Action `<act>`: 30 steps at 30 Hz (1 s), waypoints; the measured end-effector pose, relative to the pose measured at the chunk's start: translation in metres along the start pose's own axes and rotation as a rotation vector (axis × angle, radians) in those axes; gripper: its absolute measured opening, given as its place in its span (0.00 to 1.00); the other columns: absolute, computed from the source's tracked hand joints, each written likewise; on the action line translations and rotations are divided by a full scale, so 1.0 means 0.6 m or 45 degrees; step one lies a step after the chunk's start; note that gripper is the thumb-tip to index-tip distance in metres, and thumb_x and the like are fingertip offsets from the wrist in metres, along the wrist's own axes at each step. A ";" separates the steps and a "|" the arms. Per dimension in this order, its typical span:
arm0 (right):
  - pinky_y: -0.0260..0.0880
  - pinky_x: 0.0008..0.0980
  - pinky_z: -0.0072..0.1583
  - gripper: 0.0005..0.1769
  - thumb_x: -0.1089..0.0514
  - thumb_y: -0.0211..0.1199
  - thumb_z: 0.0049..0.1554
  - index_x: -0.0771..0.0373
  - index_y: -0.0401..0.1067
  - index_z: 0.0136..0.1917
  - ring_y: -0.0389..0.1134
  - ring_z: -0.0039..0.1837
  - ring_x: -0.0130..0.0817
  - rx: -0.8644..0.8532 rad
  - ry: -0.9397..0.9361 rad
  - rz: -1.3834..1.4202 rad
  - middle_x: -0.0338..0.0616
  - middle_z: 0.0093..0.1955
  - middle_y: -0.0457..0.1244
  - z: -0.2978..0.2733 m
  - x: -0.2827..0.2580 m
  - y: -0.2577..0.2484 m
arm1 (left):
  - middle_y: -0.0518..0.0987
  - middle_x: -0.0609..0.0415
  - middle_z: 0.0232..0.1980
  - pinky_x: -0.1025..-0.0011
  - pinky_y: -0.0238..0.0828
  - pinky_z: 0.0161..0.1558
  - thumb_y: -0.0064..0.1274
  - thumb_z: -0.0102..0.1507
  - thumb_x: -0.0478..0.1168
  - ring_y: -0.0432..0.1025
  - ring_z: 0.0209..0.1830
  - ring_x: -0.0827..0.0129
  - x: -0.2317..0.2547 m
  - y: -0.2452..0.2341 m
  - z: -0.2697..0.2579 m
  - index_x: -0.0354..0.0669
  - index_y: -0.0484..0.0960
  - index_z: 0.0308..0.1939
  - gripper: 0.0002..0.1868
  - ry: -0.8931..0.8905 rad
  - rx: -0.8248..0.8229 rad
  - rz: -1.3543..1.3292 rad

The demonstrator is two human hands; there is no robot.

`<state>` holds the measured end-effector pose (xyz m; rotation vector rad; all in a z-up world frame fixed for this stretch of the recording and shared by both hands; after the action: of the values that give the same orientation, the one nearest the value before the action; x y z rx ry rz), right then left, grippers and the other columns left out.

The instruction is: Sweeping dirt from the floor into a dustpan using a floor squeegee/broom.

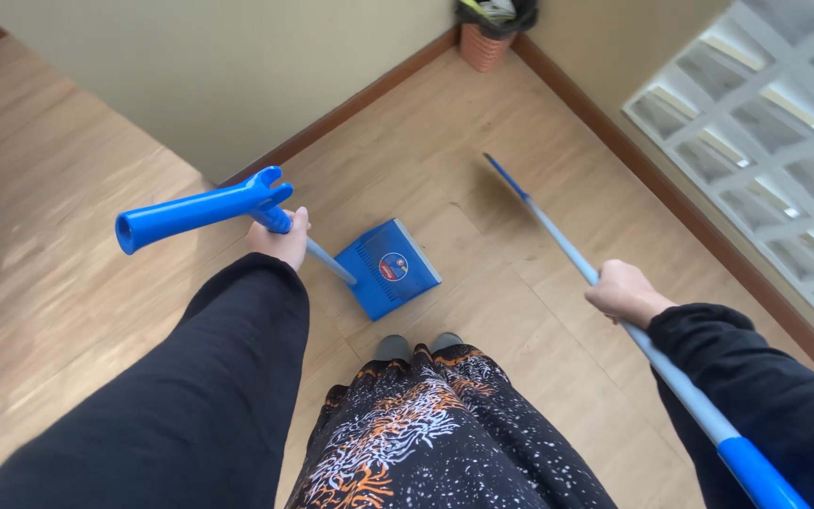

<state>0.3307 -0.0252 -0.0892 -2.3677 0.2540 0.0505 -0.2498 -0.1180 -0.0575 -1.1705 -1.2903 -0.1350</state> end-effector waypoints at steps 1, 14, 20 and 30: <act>0.75 0.40 0.39 0.13 0.64 0.59 0.53 0.80 0.77 0.43 0.74 0.32 0.47 -0.008 -0.010 -0.008 0.60 0.31 0.69 0.016 0.003 -0.001 | 0.85 0.52 0.34 0.65 0.75 0.48 0.60 0.63 0.46 0.81 0.38 0.64 -0.008 -0.012 0.004 0.41 0.83 0.30 0.13 -0.010 0.010 0.004; 0.75 0.39 0.42 0.15 0.63 0.58 0.53 0.79 0.78 0.35 0.74 0.33 0.46 -0.084 -0.105 -0.151 0.59 0.31 0.70 0.175 -0.040 -0.030 | 0.85 0.54 0.34 0.68 0.74 0.45 0.59 0.65 0.46 0.80 0.37 0.68 -0.034 -0.046 -0.015 0.43 0.85 0.30 0.13 -0.051 0.098 0.059; 0.76 0.40 0.41 0.14 0.62 0.58 0.55 0.79 0.77 0.39 0.75 0.34 0.47 -0.125 -0.185 -0.207 0.59 0.32 0.71 0.263 -0.108 -0.034 | 0.85 0.54 0.34 0.68 0.75 0.45 0.61 0.64 0.45 0.80 0.37 0.68 -0.034 -0.051 -0.021 0.43 0.82 0.30 0.12 -0.096 0.181 -0.036; 0.76 0.41 0.39 0.13 0.63 0.59 0.55 0.78 0.77 0.37 0.74 0.33 0.46 -0.123 -0.206 -0.194 0.58 0.33 0.70 0.266 -0.149 0.003 | 0.83 0.56 0.32 0.68 0.75 0.44 0.61 0.63 0.46 0.79 0.35 0.68 -0.018 -0.047 -0.012 0.43 0.78 0.32 0.12 -0.087 0.196 -0.054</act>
<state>0.2486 0.0985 -0.1962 -2.4554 -0.0072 0.1846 -0.2672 -0.1416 -0.0480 -1.0240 -1.3615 -0.0259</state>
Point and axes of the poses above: each hand's wrist, its own z-axis towards the middle knuckle, its own y-axis out of the palm, x = y × z, the point moved 9 cm from there along z, towards the middle knuckle
